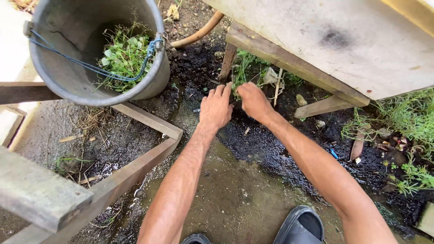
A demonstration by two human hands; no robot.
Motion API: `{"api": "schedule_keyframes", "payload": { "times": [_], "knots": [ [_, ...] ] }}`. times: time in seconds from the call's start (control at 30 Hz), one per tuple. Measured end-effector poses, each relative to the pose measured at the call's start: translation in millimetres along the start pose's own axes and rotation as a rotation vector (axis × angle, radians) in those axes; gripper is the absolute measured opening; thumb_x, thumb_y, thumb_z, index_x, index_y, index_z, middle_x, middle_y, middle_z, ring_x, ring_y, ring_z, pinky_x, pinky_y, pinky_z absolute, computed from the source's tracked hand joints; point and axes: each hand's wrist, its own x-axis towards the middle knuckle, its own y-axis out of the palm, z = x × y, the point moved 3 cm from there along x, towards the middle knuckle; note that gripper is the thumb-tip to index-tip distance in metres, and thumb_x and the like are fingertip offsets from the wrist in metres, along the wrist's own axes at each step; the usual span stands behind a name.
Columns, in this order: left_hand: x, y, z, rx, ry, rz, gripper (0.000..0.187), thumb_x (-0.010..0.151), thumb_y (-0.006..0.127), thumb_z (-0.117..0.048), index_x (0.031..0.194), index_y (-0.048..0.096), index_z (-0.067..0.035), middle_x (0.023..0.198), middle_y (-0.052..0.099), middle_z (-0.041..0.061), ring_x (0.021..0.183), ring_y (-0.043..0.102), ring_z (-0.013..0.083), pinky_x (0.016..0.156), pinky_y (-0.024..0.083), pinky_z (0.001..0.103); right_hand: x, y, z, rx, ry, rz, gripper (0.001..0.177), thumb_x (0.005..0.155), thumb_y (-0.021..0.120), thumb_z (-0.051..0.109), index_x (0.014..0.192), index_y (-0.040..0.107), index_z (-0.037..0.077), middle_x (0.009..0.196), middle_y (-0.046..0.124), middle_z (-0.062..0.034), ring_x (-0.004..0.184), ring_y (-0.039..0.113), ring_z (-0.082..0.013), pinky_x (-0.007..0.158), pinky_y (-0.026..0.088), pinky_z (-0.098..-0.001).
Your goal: Picking up small plants and weeds from the ground and placing them into a bucket
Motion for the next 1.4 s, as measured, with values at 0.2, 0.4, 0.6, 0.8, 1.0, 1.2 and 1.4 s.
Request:
{"api": "schedule_keyframes", "payload": {
  "times": [0.2,0.4,0.6,0.8,1.0,1.2,1.4],
  "knots": [
    [-21,-45,2,-0.103,0.011,-0.038,0.091,0.085,0.079,-0.019,0.161,0.028,-0.022,0.147,0.042,0.009,0.130,0.054,0.0389,0.096,0.056,0.054,8,-45,51,0.107,-0.125,0.066,0.027,0.095,0.045,-0.009,0.102,0.068,0.004,0.089,0.062,-0.0065,0.092,0.064,-0.0247,0.083,0.055,-0.0355],
    [-26,-73,12,-0.309,0.089,-0.185,0.074,0.084,0.076,-0.025,0.151,0.047,-0.033,0.143,0.045,0.005,0.125,0.059,0.0436,0.098,0.057,0.058,27,-128,120,0.317,-0.311,-0.101,0.012,0.090,0.054,-0.014,0.091,0.058,-0.002,0.085,0.061,-0.0175,0.088,0.065,-0.0452,0.074,0.057,-0.0521],
    [-42,-172,-18,-0.562,0.289,-0.445,0.026,0.092,0.068,-0.027,0.101,0.070,-0.002,0.126,0.062,0.024,0.118,0.060,0.0523,0.101,0.051,0.056,67,-232,169,0.436,-0.187,-0.133,0.012,0.096,0.064,0.005,0.085,0.066,0.011,0.080,0.072,-0.0082,0.086,0.073,-0.0318,0.079,0.056,-0.0453],
    [-41,-236,-21,-0.624,0.011,-0.396,0.054,0.099,0.046,-0.064,0.083,0.069,-0.018,0.080,0.072,0.011,0.095,0.071,0.0398,0.081,0.051,0.055,109,-306,206,0.553,0.044,-0.013,0.021,0.109,0.054,0.013,0.098,0.072,0.009,0.075,0.074,-0.0051,0.069,0.071,-0.0180,0.068,0.057,-0.0340],
    [-67,-283,-8,-0.918,-0.085,-0.613,0.033,0.099,0.056,-0.048,0.087,0.067,-0.019,0.068,0.069,0.011,0.083,0.069,0.0335,0.081,0.052,0.045,164,-313,219,0.738,0.001,-0.148,0.017,0.108,0.056,0.015,0.105,0.068,0.004,0.077,0.070,-0.0035,0.068,0.069,-0.0104,0.052,0.055,-0.0244],
    [-86,-285,20,-1.081,-0.238,-0.734,0.029,0.097,0.063,-0.045,0.090,0.065,-0.017,0.080,0.068,0.011,0.090,0.066,0.0294,0.086,0.051,0.048,199,-272,240,1.046,0.188,-0.297,0.016,0.093,0.063,0.017,0.080,0.066,0.009,0.060,0.059,-0.0025,0.048,0.060,-0.0091,0.043,0.047,-0.0230],
    [-120,-300,21,-1.172,-0.274,-0.767,0.053,0.091,0.061,-0.067,0.105,0.075,-0.017,0.103,0.074,0.017,0.115,0.065,0.0387,0.105,0.046,0.051,213,-230,229,1.042,0.261,-0.371,0.026,0.099,0.066,0.032,0.088,0.063,0.009,0.064,0.055,-0.0032,0.052,0.057,-0.0104,0.043,0.044,-0.0245]
  ]
}}
